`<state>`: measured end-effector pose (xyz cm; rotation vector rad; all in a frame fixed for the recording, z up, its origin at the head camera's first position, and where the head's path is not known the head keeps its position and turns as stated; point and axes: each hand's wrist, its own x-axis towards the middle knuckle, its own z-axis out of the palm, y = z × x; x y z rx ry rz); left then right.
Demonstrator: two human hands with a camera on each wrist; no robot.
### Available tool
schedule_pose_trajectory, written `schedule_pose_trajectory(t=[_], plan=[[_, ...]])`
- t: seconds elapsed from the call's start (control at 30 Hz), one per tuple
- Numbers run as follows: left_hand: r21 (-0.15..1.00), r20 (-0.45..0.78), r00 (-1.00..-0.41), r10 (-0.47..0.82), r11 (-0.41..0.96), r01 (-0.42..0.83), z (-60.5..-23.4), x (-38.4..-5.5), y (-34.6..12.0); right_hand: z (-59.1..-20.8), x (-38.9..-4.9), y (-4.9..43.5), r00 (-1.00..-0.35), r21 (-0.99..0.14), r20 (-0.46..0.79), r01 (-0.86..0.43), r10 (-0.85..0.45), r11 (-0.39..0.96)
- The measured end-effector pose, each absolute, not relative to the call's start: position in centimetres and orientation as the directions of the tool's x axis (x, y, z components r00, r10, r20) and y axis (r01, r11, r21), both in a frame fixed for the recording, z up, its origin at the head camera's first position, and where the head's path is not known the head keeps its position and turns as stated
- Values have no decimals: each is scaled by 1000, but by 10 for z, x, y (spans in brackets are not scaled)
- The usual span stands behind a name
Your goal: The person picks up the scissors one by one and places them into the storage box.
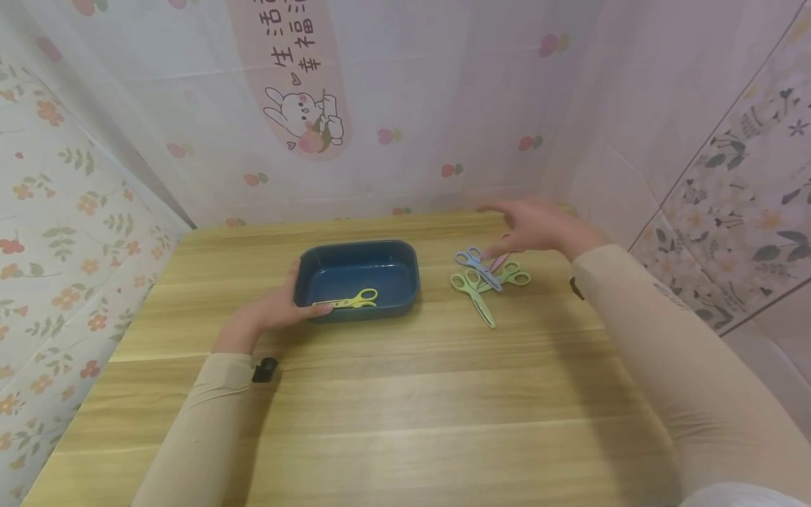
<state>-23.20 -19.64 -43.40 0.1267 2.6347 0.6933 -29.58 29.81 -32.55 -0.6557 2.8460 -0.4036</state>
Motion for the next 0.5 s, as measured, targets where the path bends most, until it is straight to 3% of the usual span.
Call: schedule_pose_trajectory(t=[0.17, 0.4, 0.5], plan=[[491, -372, -909, 188, 871, -20, -435, -232, -197, -339, -297, 316, -894, -276, -120, -387, -431, 880], [499, -362, -913, 190, 867, -18, -434, -231, -197, -369, -302, 340, -892, -425, -197, -296, -406, 856], [505, -361, -912, 195, 863, -16, -434, -231, -197, -380, -303, 347, -898, -416, -216, -271, -384, 868]])
